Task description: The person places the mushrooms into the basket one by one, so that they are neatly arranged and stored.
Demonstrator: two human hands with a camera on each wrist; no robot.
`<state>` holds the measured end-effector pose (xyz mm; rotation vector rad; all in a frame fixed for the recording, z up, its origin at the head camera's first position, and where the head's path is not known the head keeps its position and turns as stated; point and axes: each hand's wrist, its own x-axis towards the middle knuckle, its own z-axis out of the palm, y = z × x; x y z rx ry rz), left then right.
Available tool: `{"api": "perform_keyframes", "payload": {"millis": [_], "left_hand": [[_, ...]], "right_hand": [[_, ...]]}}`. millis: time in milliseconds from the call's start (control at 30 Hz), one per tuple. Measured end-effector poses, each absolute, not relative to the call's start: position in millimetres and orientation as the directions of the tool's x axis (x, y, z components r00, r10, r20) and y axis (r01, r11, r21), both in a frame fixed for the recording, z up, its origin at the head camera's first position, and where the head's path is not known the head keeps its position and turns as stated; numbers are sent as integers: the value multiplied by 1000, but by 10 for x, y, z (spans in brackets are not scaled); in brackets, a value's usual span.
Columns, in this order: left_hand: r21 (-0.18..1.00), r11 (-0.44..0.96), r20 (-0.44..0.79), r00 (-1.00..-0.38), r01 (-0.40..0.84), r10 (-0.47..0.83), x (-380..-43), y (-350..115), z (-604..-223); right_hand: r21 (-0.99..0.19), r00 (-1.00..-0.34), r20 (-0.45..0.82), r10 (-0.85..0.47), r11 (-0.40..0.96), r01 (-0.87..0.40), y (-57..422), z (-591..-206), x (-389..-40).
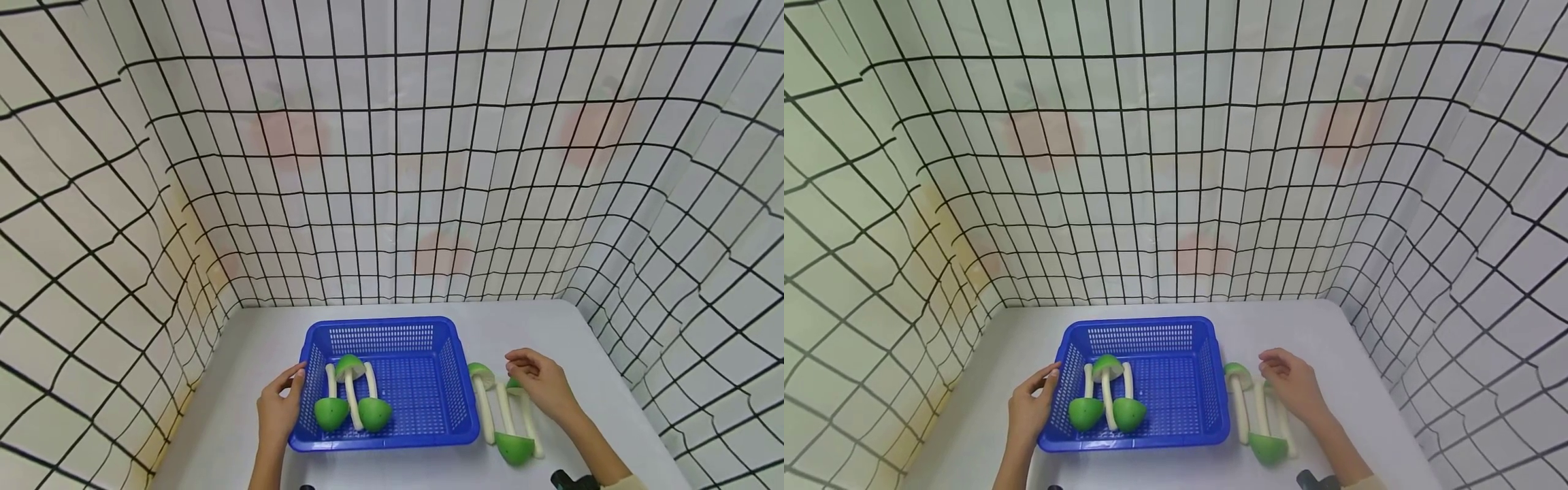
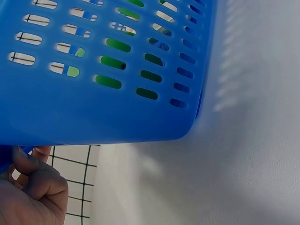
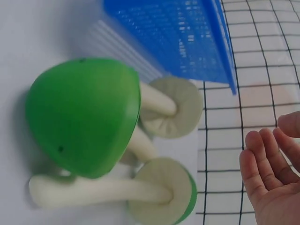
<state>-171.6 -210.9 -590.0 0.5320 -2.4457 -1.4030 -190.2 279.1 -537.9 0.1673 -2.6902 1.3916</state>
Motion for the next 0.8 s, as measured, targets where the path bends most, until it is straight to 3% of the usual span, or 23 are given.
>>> {"api": "perform_keyframes", "payload": {"millis": [800], "left_hand": [[871, 452, 23, -902, -194, -431, -1710, -2101, -5884]], "right_hand": [[-727, -992, 116, 46, 685, -53, 3253, -5684, -1823]]}}
